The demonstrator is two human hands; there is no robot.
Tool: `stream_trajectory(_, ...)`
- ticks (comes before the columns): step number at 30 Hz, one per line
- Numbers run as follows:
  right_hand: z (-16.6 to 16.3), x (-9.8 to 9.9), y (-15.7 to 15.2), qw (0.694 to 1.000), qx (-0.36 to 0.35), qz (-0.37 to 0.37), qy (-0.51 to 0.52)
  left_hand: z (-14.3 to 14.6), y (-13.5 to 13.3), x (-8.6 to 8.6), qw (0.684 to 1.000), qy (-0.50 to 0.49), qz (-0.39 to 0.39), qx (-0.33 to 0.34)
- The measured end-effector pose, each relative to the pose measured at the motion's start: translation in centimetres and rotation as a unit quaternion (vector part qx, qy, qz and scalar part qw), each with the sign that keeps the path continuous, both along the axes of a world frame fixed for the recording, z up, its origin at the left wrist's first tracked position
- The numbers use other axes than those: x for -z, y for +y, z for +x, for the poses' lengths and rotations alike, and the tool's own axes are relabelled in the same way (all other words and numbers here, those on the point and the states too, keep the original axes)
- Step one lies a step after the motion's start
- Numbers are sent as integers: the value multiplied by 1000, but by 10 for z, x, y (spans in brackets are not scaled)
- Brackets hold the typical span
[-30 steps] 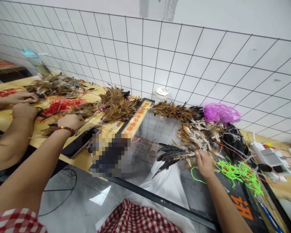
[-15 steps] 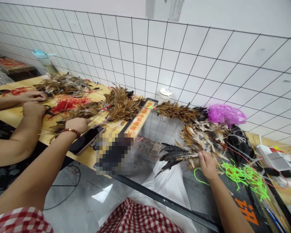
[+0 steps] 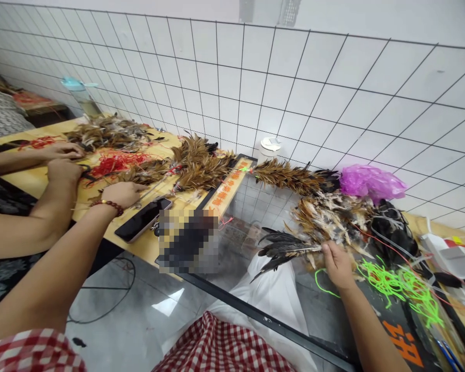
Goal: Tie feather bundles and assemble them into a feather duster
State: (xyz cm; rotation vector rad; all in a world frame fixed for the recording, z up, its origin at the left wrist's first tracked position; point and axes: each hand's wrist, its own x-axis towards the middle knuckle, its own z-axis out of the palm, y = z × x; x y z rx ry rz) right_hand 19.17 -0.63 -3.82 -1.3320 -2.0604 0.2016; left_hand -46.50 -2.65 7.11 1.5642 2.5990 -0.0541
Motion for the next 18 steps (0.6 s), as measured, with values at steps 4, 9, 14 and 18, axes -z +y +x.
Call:
stream_trajectory(4,1,2,0,1000,-1,5,1,7,17,-2,995,51,-45,68)
stream_trajectory(9,2,3,1,1000,-4,5,-3,4,30,3,996,41,-51,60)
stream_trajectory(14,1,1,0,1000,-3,-4,-4,2,34,9,996,34,-57,59)
stream_trajectory(18,0,-1,-1,1000,-4,-4,-8,1,34,14,994,37,-68,73)
